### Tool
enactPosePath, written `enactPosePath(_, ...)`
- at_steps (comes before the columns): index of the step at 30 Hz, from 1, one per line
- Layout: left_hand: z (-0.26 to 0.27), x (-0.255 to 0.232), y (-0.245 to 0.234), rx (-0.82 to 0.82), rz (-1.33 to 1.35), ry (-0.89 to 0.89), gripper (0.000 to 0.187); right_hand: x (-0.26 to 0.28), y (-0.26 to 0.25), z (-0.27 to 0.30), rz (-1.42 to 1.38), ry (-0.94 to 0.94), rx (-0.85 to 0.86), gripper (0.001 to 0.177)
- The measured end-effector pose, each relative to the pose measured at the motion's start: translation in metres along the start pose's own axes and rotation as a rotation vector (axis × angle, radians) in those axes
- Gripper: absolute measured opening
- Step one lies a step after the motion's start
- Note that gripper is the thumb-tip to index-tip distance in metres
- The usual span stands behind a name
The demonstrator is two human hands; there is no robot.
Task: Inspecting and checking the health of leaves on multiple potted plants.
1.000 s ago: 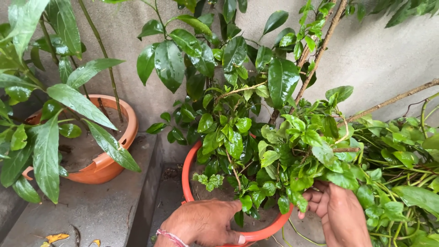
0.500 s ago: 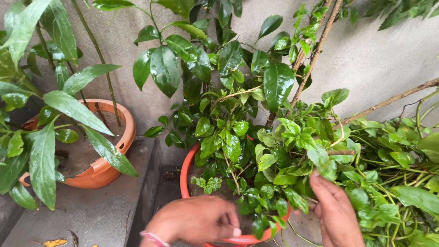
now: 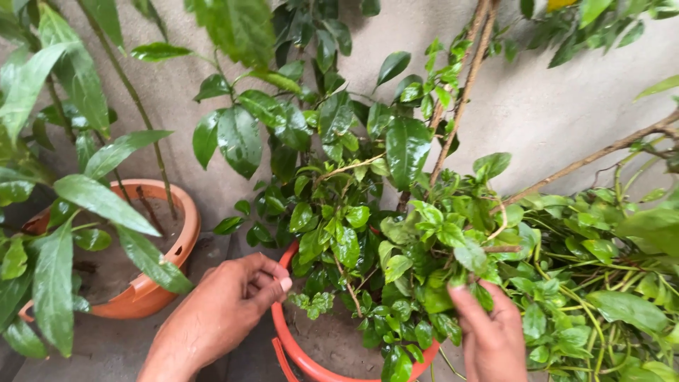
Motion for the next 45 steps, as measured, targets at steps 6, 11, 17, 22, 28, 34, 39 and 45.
enactPosePath(6,-0.003,0.003,0.007,-0.051,-0.115,-0.136,0.028,0.009,0.007,0.005,0.088,-0.162,-0.042,0.038)
enactPosePath(11,-0.026,0.07,0.035,-0.087,-0.249,-0.26,0.023,0.017,0.007,0.007,0.231,-0.204,-0.146,0.039)
enactPosePath(17,-0.037,0.085,0.055,-0.104,-0.385,-0.349,0.05,0.024,0.022,0.01,0.333,-0.235,-0.187,0.037)
enactPosePath(22,-0.041,0.083,0.071,-0.002,-0.439,-0.366,0.048,0.035,0.04,0.032,0.26,-0.162,-0.29,0.032)
enactPosePath(28,-0.044,0.109,0.106,0.018,-0.293,-0.33,0.047,0.052,0.056,0.046,0.145,-0.164,-0.255,0.03)
enactPosePath(34,-0.038,0.087,0.1,-0.109,-0.391,-0.238,0.079,0.061,0.063,0.043,0.321,-0.134,-0.245,0.021)
enactPosePath(39,-0.043,0.097,0.113,-0.157,-0.393,-0.196,0.075,0.051,0.048,0.039,0.43,-0.055,-0.272,0.022)
enactPosePath(45,-0.051,0.123,0.12,-0.174,-0.284,-0.285,0.071,0.061,0.053,0.038,0.586,-0.05,-0.297,0.023)
Point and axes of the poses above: each hand's wrist, its own z-axis away from the middle knuckle, its own y-axis out of the palm, x = y × z, the point moved 6 cm from there along -z, towards the middle knuckle, and after that the axes turned 8 degrees about -x, right-handed, at the moved point
